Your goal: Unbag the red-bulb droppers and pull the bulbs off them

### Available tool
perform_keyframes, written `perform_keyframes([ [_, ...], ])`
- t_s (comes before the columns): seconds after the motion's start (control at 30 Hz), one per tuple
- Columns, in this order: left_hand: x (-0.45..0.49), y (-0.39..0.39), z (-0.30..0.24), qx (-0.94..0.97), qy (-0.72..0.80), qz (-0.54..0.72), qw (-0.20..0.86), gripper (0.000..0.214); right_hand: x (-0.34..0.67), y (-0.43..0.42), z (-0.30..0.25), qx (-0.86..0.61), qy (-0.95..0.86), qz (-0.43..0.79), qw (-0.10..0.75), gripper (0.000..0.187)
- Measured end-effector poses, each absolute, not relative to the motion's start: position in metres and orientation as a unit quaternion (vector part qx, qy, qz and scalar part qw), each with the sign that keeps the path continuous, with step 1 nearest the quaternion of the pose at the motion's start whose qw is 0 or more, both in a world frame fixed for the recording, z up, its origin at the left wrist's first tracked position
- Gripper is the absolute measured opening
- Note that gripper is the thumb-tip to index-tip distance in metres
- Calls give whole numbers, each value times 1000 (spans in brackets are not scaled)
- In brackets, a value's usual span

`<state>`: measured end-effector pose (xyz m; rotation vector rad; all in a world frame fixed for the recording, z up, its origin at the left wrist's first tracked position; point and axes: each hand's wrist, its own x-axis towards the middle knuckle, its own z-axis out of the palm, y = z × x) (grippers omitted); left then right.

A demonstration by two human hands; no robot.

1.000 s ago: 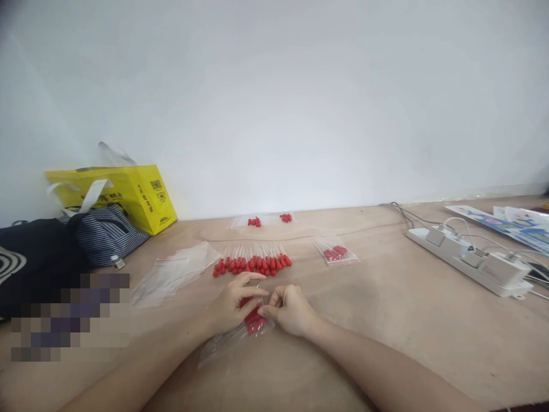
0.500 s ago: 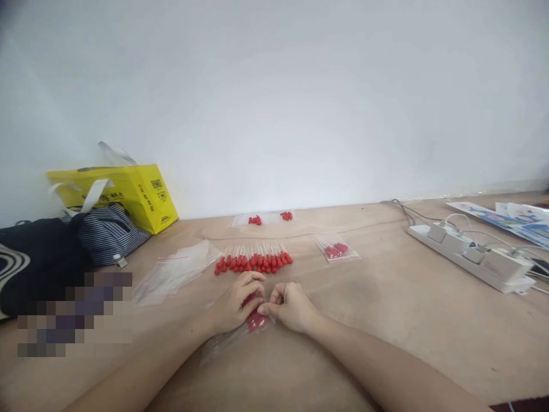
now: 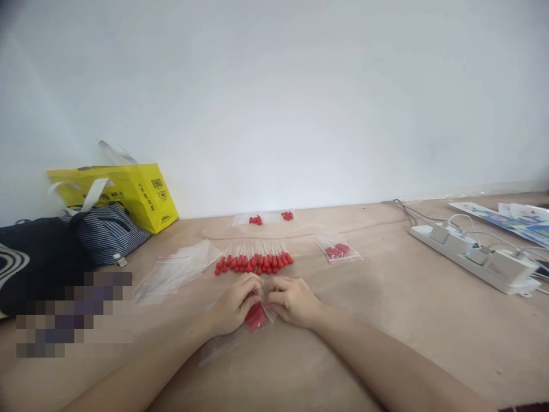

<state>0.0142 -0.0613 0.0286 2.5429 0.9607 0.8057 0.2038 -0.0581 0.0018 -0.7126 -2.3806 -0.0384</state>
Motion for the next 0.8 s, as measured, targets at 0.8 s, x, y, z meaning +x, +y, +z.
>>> perform_keyframes([
  [0.8,10,-56,24,903,269,326,85,21,197,-58,0,-211,-880,-172,390,20],
])
